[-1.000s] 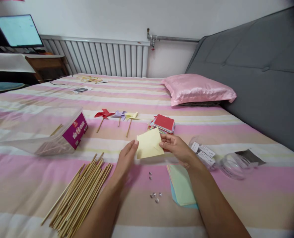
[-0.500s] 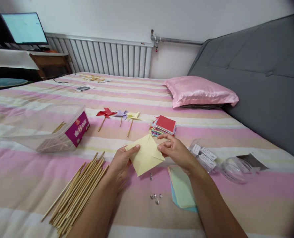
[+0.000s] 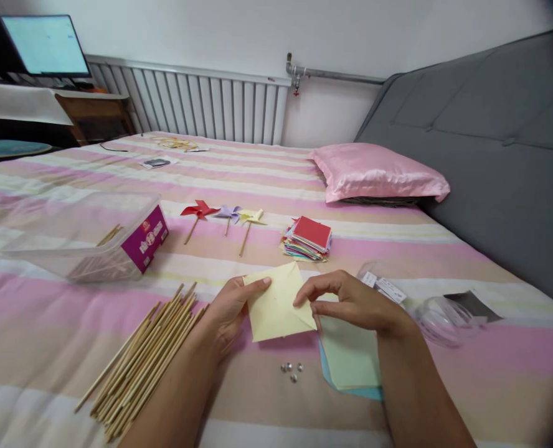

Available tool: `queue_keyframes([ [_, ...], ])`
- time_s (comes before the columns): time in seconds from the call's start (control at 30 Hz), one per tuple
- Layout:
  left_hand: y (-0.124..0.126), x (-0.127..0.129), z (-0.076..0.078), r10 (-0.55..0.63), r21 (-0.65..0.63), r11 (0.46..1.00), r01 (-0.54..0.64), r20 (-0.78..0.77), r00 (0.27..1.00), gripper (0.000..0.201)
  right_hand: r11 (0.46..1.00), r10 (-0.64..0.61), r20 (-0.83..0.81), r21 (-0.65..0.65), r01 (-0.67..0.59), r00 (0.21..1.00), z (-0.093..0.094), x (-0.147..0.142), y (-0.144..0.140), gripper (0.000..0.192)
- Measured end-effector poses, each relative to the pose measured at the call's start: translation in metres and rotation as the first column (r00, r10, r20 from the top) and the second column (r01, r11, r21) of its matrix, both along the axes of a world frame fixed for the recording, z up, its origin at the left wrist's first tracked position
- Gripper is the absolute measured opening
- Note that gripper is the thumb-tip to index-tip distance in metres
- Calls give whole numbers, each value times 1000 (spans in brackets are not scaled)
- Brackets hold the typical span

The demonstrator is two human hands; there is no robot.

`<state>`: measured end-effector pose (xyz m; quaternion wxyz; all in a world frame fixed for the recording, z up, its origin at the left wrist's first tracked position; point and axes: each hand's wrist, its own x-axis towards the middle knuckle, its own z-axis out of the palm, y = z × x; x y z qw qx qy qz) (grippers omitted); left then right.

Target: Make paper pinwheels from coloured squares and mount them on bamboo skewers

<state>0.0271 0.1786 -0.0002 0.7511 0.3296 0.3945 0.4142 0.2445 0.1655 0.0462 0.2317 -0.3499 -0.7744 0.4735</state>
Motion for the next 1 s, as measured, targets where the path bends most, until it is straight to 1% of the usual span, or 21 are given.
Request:
queue_keyframes([
  [0.07, -2, 0, 0, -39, 0, 999, 39, -9, 999, 35, 999, 36, 9, -26, -36, 999, 0, 1, 0, 20],
  [0.17, -3, 1, 0, -73, -2, 997, 73, -23, 997, 35, 998, 55, 26, -41, -54, 998, 0, 2, 0, 19],
  [0.33, -4, 1, 0, -108, 18, 994, 109, -28, 994, 35, 999, 42, 40, -32, -41, 998, 0, -1, 2, 14],
  [0.47, -4, 1, -1, -113, 21, 993, 114, -28, 993, 31, 998, 24, 33, -56, -22, 999, -2, -5, 3, 14],
  [0.63, -5, 2, -1, -118, 31, 992, 119, -27, 993, 32, 994, -48, 13, -101, 49, 999, -8, -9, 4, 20],
  [0.83, -5, 3, 0, -138, 53, 988, 142, -57, 989, 34, 973, -131, -38, -197, 121, 991, -12, -13, 5, 21],
  [1.0, -5, 5, 3, -141, 75, 986, 148, -83, 986, 34, 968, -172, 1, -185, 169, 985, -12, -14, 6, 18],
])
